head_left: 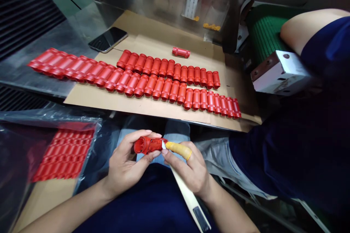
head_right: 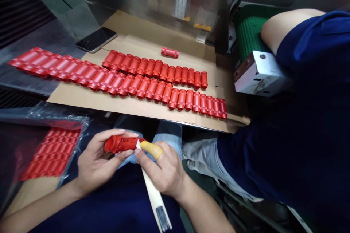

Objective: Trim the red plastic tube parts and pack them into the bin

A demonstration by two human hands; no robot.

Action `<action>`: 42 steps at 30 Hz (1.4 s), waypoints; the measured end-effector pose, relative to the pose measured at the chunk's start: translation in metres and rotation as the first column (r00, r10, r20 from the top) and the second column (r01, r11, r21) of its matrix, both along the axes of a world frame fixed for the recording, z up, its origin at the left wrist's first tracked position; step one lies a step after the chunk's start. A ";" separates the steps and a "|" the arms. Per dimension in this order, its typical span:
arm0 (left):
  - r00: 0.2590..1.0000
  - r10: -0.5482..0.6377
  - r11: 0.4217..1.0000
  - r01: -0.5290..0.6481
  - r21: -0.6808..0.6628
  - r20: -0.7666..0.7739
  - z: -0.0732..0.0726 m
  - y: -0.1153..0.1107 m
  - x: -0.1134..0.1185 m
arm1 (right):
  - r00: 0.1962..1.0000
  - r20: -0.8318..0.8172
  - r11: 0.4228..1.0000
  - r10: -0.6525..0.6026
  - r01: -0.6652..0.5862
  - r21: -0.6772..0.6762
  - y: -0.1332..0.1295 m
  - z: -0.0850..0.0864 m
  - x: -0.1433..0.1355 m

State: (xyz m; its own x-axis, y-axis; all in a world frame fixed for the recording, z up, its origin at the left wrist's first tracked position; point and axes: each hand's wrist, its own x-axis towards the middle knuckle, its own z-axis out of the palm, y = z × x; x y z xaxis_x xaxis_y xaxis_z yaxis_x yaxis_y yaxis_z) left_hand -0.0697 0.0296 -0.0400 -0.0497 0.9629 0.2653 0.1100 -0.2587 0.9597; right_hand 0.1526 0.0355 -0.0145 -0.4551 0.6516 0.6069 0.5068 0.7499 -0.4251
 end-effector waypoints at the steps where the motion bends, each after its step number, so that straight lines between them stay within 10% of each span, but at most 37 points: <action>1: 1.000 0.023 1.000 -0.023 0.003 0.009 0.002 0.001 0.000 | 1.000 -0.021 1.000 -0.011 0.011 -0.005 -0.001 -0.001 0.002; 18: 0.999 -0.047 0.997 0.047 0.060 -0.007 0.005 0.000 -0.005 | 0.983 -0.180 0.988 0.043 -0.068 -0.135 0.004 0.000 -0.001; 27: 0.926 -0.130 0.943 0.226 -0.243 0.355 0.013 0.010 -0.008 | 0.903 -0.424 0.913 0.075 -0.233 -0.336 0.011 0.001 0.002; 33: 0.930 -0.148 0.939 0.239 -0.247 0.336 0.016 0.010 -0.009 | 0.872 -0.489 0.846 -0.013 -0.251 -0.471 0.013 0.006 0.004; 42: 0.942 -0.147 0.953 0.217 -0.212 0.303 0.019 0.012 -0.007 | 0.899 -0.437 0.908 0.036 -0.212 -0.361 0.010 0.003 0.005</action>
